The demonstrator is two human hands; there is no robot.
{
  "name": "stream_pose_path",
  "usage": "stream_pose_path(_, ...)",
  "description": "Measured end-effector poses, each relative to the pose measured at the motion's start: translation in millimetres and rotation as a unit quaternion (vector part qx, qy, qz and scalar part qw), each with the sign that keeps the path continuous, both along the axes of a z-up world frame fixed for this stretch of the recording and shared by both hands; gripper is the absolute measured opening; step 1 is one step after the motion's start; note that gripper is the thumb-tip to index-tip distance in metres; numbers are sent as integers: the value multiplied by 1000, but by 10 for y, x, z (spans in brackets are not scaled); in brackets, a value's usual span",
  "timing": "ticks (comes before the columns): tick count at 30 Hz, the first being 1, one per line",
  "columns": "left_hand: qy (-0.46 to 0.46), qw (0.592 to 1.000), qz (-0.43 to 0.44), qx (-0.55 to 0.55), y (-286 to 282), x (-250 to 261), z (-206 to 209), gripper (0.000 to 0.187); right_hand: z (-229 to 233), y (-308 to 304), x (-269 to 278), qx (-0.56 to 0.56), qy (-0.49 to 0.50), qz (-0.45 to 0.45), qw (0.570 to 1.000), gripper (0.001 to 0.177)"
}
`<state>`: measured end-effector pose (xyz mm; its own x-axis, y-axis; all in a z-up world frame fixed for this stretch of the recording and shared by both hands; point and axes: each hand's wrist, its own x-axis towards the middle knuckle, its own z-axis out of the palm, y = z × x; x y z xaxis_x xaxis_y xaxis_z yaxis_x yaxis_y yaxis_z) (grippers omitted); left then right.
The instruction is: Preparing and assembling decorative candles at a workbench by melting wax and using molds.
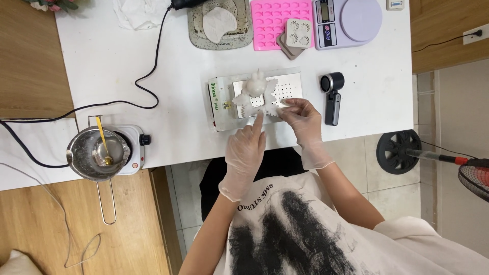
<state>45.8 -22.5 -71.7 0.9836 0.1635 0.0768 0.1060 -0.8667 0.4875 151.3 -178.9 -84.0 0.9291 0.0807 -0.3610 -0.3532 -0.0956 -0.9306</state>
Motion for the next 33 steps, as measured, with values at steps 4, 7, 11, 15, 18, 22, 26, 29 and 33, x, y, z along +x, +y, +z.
stream_pose_path(4,-12,998,-22,52,14,129,65,69,71,-1,80,-24,-10,40,999,38)
stream_pose_path(7,11,998,-26,58,-6,158,-65,74,111,0,118,-47,-23,71,996,41)
stream_pose_path(11,-4,1000,2,9,5,147,-126,77,224,31,165,-47,-14,86,995,42)
stream_pose_path(15,20,999,-13,38,8,153,-187,73,242,19,184,-50,-15,100,994,41)
stream_pose_path(18,12,995,-26,95,5,154,-245,77,250,18,198,-69,-16,110,991,42)
stream_pose_path(22,-27,995,-18,100,-12,162,-272,80,239,-3,200,-50,-8,109,993,40)
stream_pose_path(26,-42,993,-8,109,-54,171,-339,79,201,-1,196,-41,-4,106,993,37)
stream_pose_path(29,-19,991,-14,135,-62,181,-373,83,250,39,191,-53,12,95,994,35)
stream_pose_path(33,-33,993,-9,112,-56,144,-311,84,150,-67,185,-43,-2,99,994,32)
